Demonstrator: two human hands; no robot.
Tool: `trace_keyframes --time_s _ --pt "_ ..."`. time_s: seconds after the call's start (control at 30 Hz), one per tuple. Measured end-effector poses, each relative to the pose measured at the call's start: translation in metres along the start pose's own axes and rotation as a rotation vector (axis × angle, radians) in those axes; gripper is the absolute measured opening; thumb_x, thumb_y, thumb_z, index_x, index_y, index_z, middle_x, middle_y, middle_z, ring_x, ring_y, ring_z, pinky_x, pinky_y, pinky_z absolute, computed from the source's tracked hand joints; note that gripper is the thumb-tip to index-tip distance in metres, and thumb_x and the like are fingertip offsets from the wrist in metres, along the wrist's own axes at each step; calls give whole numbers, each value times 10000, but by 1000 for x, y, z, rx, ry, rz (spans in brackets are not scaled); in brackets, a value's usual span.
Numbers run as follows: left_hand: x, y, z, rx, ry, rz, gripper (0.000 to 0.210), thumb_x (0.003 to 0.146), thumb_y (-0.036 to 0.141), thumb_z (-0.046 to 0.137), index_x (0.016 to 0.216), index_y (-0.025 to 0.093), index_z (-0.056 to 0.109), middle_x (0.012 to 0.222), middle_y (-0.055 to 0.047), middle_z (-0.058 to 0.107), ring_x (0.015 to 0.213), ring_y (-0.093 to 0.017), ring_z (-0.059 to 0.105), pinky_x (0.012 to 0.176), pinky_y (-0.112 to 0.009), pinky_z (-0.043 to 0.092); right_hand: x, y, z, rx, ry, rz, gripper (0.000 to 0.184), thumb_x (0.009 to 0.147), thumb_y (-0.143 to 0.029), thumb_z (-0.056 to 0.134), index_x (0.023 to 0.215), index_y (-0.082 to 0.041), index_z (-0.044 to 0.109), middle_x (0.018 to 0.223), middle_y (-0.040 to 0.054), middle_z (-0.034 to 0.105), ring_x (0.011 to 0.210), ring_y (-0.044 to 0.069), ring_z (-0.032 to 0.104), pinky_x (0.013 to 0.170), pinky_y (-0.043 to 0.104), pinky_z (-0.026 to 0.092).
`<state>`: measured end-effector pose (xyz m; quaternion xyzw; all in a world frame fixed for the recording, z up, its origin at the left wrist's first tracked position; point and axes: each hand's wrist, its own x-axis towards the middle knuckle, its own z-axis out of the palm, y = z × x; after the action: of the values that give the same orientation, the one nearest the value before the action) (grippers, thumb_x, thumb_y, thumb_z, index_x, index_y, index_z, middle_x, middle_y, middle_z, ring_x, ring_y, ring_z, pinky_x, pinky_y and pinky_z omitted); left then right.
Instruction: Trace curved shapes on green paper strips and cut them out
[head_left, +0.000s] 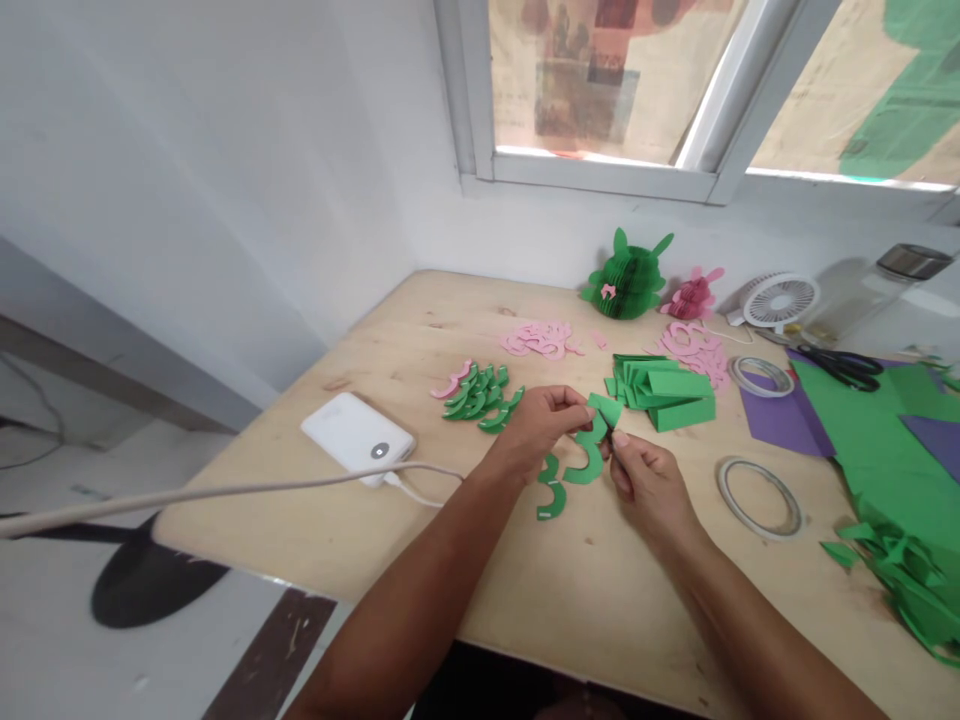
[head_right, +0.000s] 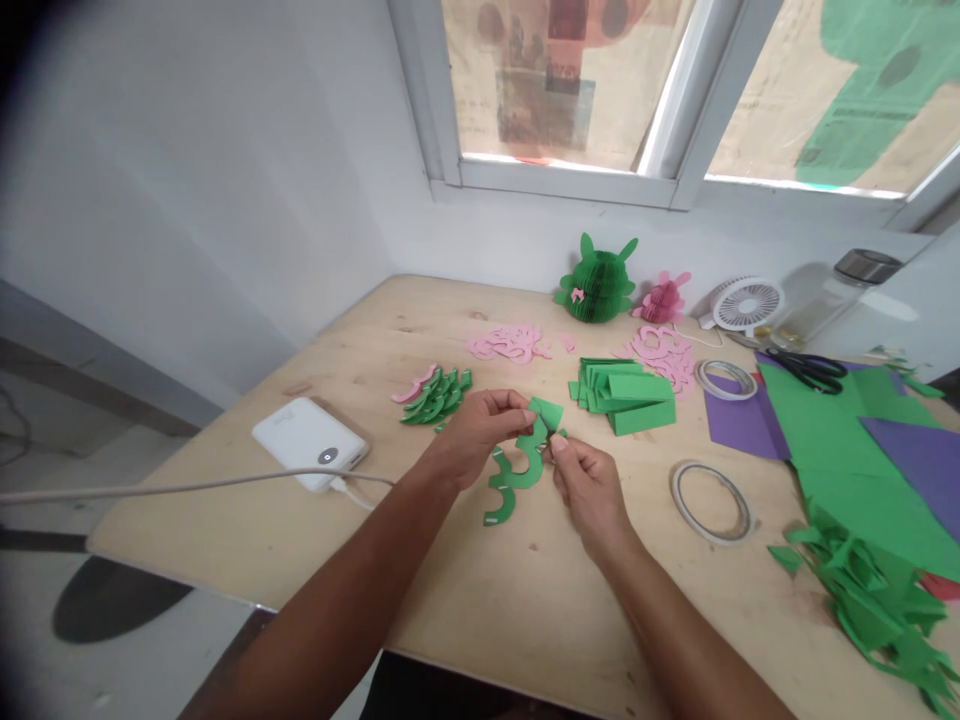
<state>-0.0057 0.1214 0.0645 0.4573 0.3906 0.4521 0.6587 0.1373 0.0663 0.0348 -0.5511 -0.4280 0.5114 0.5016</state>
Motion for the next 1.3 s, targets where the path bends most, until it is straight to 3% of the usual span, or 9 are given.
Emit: trace_keyframes --time_s 0.8,1.1,1.3 --pt "1 -2 1 -28 -5 -14 177 600 285 721 605 155 602 593 14 592 600 -96 518 652 -250 386 2 5 -1 17 8 -33 550 751 -701 641 607 -178 555 417 -77 345 405 63 231 408 244 136" --pt "-2 -4 7 -259 -38 -129 260 555 283 800 618 150 586 596 20 570 612 -95 528 601 -235 385 2 9 -3 78 8 -31 572 767 -670 654 531 -203 424 431 -76 329 419 63 234 424 248 138" --pt "-2 -5 8 -319 -87 -164 272 538 267 817 620 143 589 589 14 574 602 -90 528 615 -237 403 0 5 -1 93 -9 -37 556 757 -684 651 560 -201 457 438 -78 338 416 64 239 419 244 139"
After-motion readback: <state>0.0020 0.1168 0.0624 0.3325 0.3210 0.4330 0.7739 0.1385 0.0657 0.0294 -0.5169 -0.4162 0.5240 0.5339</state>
